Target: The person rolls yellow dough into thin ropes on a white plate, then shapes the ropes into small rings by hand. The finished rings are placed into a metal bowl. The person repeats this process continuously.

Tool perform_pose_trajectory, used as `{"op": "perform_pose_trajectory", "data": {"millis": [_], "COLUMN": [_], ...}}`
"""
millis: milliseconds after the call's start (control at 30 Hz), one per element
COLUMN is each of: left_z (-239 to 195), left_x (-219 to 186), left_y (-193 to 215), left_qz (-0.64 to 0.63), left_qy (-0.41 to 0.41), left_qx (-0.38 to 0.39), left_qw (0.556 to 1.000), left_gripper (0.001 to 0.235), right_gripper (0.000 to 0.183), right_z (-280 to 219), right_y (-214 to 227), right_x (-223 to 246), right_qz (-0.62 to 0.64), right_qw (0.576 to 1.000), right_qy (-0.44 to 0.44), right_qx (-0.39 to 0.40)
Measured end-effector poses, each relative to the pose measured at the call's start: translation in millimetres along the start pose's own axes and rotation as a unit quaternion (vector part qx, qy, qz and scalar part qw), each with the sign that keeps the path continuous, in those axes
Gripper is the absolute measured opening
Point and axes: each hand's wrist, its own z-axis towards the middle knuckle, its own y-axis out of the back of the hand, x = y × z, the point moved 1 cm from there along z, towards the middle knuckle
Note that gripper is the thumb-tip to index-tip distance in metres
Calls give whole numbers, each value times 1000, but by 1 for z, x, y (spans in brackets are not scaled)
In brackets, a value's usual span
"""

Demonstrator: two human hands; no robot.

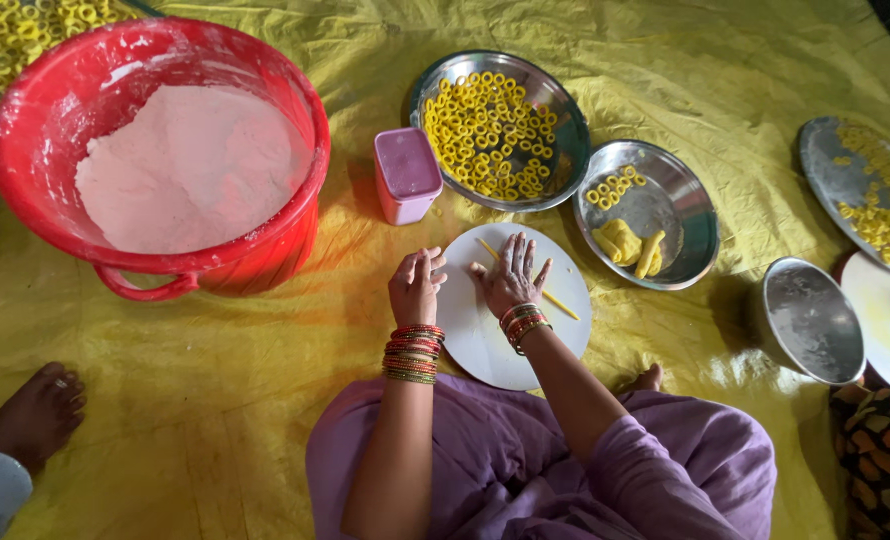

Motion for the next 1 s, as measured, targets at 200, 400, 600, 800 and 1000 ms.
{"op": "perform_pose_trajectory", "data": {"millis": [200, 400, 600, 800, 1000], "left_z": [3, 0, 3, 1, 1], "left_x": [3, 8, 5, 3, 6], "left_y": [0, 0, -1, 1, 1], "left_qz": [-16, -38, -45, -8, -45], "left_qy": [-9, -6, -3, -10, -19], "left_qx": [5, 15, 19, 7, 20], "left_qw": [1000, 999, 999, 1000, 999], "left_gripper": [50, 49, 49, 49, 49], "right_gripper": [99, 94, 98, 100, 106], "right_z": [-48, -111, -33, -26, -99], "right_y": [-8, -16, -10, -14, -21], "right_x": [25, 30, 18, 20, 35], "right_qz": [-9, -58, -9, 5, -41], "right_qw": [998, 989, 998, 1000, 992], "right_qy": [19, 132, 41, 23, 114], "right_qx": [56, 0, 35, -3, 23]}}
